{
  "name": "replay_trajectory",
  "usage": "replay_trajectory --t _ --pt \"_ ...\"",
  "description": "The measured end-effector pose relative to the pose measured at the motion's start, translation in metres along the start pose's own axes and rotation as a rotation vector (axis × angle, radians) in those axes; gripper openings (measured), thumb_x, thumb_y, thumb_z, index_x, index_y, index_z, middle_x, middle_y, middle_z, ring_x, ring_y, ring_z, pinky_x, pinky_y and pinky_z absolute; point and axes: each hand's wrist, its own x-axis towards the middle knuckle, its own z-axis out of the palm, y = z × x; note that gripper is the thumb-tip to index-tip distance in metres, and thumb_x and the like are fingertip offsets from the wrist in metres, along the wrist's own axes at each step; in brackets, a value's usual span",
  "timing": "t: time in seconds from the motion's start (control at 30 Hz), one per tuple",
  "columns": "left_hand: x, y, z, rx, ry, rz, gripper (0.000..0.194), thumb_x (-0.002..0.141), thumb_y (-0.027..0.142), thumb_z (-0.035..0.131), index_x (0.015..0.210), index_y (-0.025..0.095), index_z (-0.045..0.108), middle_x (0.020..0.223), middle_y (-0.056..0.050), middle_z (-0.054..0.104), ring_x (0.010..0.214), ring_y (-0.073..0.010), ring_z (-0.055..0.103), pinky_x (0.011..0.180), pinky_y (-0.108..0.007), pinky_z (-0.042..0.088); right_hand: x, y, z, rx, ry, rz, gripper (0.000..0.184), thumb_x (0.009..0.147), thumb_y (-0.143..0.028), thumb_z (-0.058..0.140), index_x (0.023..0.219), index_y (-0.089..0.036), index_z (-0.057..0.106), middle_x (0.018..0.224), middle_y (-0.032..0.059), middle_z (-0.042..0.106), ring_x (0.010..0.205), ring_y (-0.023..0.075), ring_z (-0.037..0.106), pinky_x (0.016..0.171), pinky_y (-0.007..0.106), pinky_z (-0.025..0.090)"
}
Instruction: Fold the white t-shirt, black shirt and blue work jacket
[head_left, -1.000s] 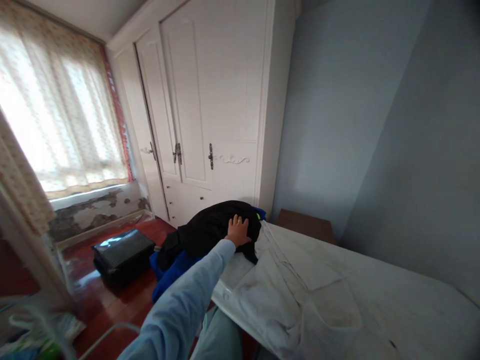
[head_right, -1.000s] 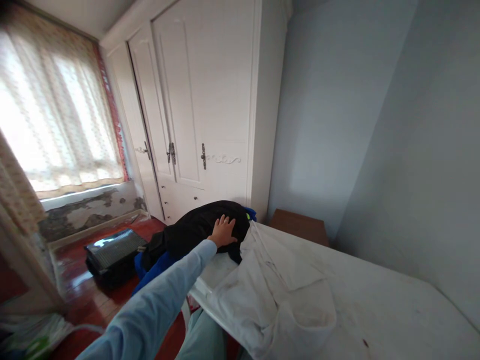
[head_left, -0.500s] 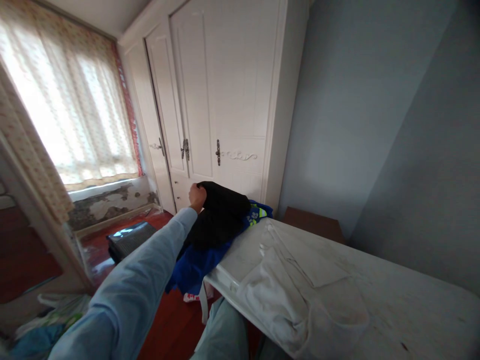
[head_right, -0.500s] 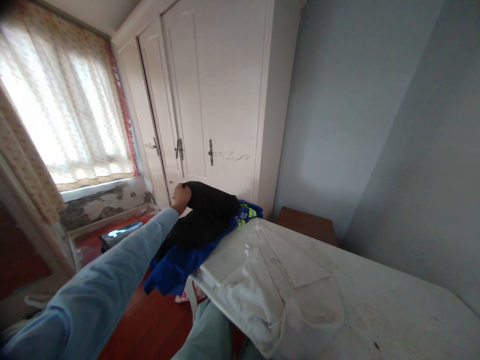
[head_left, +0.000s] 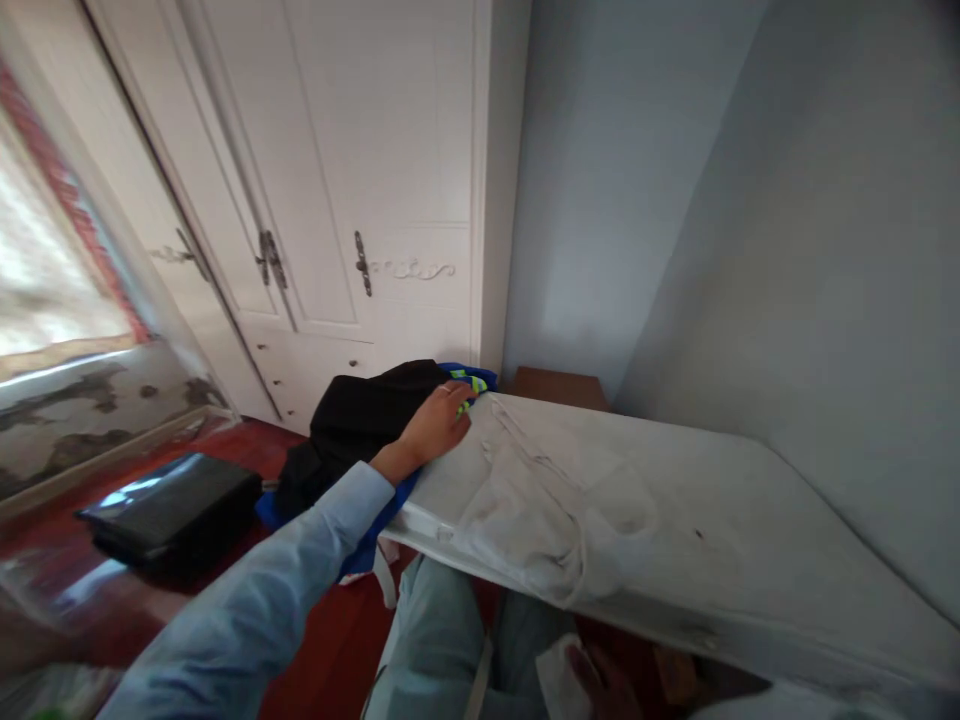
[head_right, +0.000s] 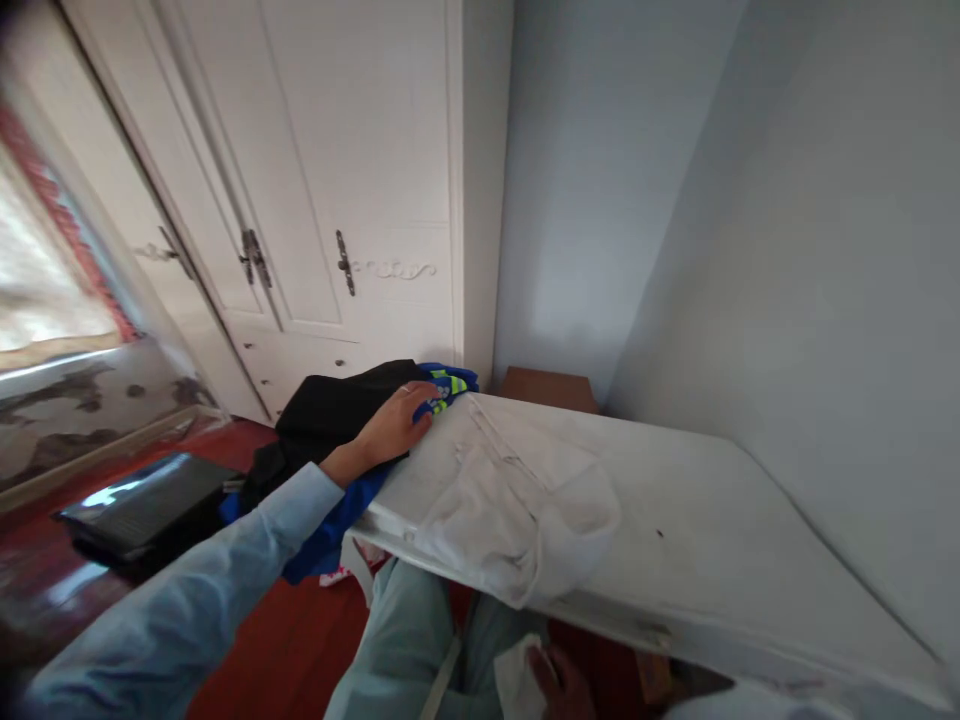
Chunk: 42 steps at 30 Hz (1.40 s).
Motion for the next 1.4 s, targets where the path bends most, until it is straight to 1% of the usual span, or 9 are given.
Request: replay_trajectory --t 0.2,0.33,0.43,0.73,0.93,1.07,1.2,1.3,1.4 --pt "-0.017 0.078 0.102 -0.346 -0.090 0.243 0.039 0.095 0.026 0.048 0.132 0.019 0.056 0.142 -0.013 0.057 0.136 -0.0215 0.049 0.118 -0.042 0.040 -0.014 -0.039 -0.001 0.188 -0.150 -0.016 0.064 0.072 -0.081 0.057 0.072 -0.018 0.067 0.070 0.0062 0.064 0.068 0.0226 0.059 0.063 0.033 0.048" --pt "-0.026 0.086 0.161 -0.173 -0.206 0.103 0.055 0.091 0.033 0.059 0.141 0.011 0.049 0.151 -0.023 0.046 0.146 -0.0335 0.038 0.120 -0.054 0.034 -0.012 -0.078 -0.030 0.227 -0.186 -0.112 0.051 0.078 -0.066 0.065 0.077 -0.015 0.068 0.073 0.0041 0.064 0.070 0.0181 0.056 0.065 0.029 0.044" --pt "-0.027 0.075 0.186 -0.031 -0.313 0.137 0.053 0.093 0.039 0.055 0.137 0.009 0.054 0.151 -0.025 0.046 0.147 -0.0374 0.034 0.121 -0.057 0.029 -0.008 -0.090 -0.060 0.225 -0.152 -0.119 0.043 0.079 -0.057 0.068 0.085 -0.015 0.071 0.079 0.0053 0.068 0.075 0.0192 0.059 0.070 0.030 0.046" --pt "-0.034 0.057 0.188 -0.028 -0.303 0.209 0.045 0.096 0.042 0.044 0.130 0.017 0.062 0.145 -0.016 0.056 0.141 -0.0297 0.046 0.120 -0.053 0.033 -0.038 -0.058 -0.107 0.402 0.168 0.086 0.023 0.071 -0.037 0.066 0.086 -0.019 0.064 0.076 0.0009 0.064 0.068 0.0151 0.056 0.062 0.025 0.045" --pt "-0.039 0.066 0.181 -0.062 -0.300 0.163 0.046 0.098 0.044 0.047 0.131 0.016 0.062 0.144 -0.016 0.057 0.139 -0.0280 0.049 0.120 -0.050 0.034 -0.029 -0.073 -0.131 0.498 0.248 0.077 0.030 0.073 -0.047 0.068 0.081 -0.021 0.056 0.069 -0.0005 0.056 0.058 0.0138 0.051 0.053 0.025 0.041" --pt "-0.046 0.068 0.175 -0.117 -0.278 0.121 0.043 0.097 0.046 0.052 0.129 0.019 0.063 0.143 -0.014 0.059 0.136 -0.0266 0.052 0.120 -0.049 0.036 -0.012 -0.094 -0.140 0.553 0.143 -0.069 0.037 0.073 -0.049 0.074 0.081 -0.022 0.051 0.108 0.0099 0.066 0.074 0.0179 0.064 0.063 0.029 0.051" --pt "-0.052 0.070 0.169 -0.161 -0.266 0.099 0.042 0.095 0.045 0.057 0.127 0.020 0.064 0.141 -0.014 0.060 0.135 -0.0261 0.053 0.119 -0.049 0.037 0.004 -0.111 -0.148 0.600 0.086 -0.048 0.031 0.076 -0.047 0.068 0.085 -0.024 0.049 0.063 -0.0036 0.055 0.039 0.0077 0.038 0.037 0.020 0.029" --pt "-0.055 0.071 0.168 -0.177 -0.256 0.083 0.042 0.094 0.044 0.058 0.127 0.019 0.065 0.141 -0.014 0.061 0.135 -0.0265 0.053 0.119 -0.049 0.036 0.024 -0.135 -0.157 0.582 -0.069 -0.085 0.037 0.082 -0.055 0.059 0.101 -0.024 0.057 0.057 -0.0062 0.049 0.036 0.0067 0.026 0.033 0.020 0.018" --pt "-0.054 0.073 0.166 -0.169 -0.274 0.081 0.043 0.095 0.045 0.057 0.129 0.019 0.063 0.141 -0.014 0.060 0.136 -0.0268 0.052 0.121 -0.050 0.034 0.060 -0.172 -0.156 0.320 -0.120 -0.289 0.047 0.087 -0.060 0.054 0.112 -0.021 0.062 0.081 0.0028 0.065 0.049 0.0105 0.049 0.043 0.023 0.039"
